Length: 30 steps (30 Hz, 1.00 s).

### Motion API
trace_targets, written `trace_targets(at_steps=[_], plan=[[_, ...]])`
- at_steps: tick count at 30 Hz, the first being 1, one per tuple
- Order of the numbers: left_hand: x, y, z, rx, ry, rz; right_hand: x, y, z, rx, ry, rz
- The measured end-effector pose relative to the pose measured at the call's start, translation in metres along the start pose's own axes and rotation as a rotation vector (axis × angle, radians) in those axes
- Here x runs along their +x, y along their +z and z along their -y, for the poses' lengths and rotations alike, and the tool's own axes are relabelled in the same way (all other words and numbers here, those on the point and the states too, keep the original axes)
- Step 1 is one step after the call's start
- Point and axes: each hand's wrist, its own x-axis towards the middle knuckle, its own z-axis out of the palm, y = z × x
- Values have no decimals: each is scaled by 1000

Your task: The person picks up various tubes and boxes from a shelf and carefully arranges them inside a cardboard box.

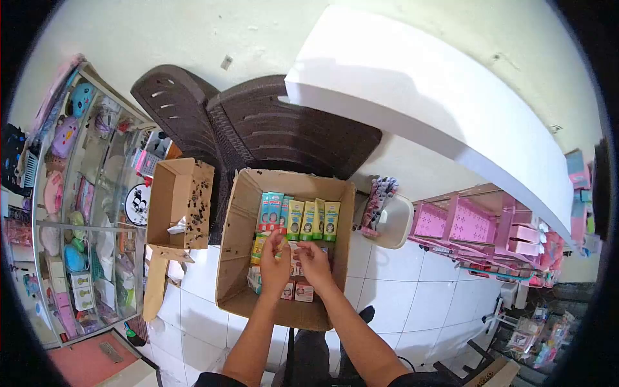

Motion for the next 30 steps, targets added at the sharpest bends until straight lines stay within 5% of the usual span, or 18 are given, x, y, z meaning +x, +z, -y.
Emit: trace_targets(at_steps=[12,30], plan=[[-121,-17,-92,-88,-58,139,-132,-69,86,164,-131,121],[-241,32,-202,-220,211,391,-324,-218,168,68,-406,51]])
